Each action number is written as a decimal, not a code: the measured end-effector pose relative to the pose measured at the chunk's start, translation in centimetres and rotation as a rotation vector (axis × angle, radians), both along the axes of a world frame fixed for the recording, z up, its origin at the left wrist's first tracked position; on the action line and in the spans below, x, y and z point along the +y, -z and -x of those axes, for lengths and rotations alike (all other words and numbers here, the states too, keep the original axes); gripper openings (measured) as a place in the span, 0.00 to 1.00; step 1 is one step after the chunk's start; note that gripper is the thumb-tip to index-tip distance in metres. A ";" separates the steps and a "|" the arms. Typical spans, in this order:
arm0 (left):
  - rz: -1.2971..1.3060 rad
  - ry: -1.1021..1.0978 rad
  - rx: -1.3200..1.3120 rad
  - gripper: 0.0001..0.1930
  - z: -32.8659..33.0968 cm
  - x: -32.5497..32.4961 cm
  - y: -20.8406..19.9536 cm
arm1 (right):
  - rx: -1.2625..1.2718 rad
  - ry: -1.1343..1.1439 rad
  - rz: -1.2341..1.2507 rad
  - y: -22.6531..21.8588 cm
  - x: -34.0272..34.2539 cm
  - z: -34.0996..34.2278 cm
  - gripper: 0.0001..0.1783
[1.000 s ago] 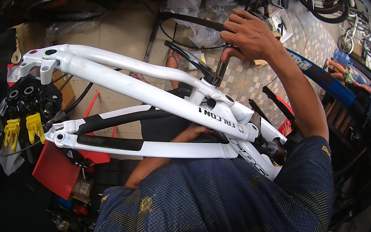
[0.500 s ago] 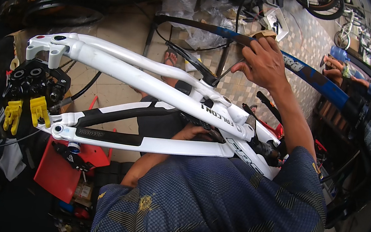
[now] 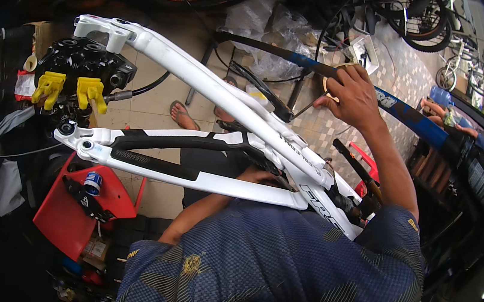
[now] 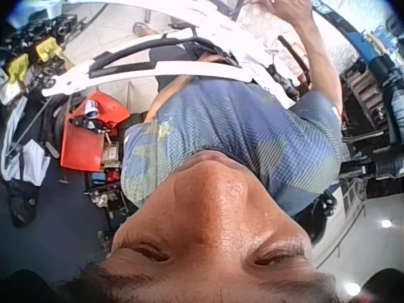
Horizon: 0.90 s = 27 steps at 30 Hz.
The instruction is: The person installs a seat post clamp on a white bicycle frame using an Allen key, then wipes hands with a cloth, and finally handles a bicycle chain by threading it through the rear derailleur and around the chainring.
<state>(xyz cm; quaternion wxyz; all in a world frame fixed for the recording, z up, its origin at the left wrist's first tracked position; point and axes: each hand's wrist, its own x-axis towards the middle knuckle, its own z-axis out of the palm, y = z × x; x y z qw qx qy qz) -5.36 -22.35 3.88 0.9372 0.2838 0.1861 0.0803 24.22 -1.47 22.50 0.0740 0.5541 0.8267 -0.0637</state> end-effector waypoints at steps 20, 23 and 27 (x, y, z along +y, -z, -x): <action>0.168 -0.184 0.384 0.34 8.6 3.9 -0.5 | -0.032 0.097 -0.286 -12.9 11.8 14.2 0.17; 0.066 -0.370 0.502 0.25 16.1 5.8 1.2 | 0.174 0.030 -0.593 -17.8 13.3 20.5 0.14; -0.056 -0.529 0.676 0.20 25.7 8.6 0.0 | 0.293 0.022 -0.781 -25.7 8.3 32.1 0.09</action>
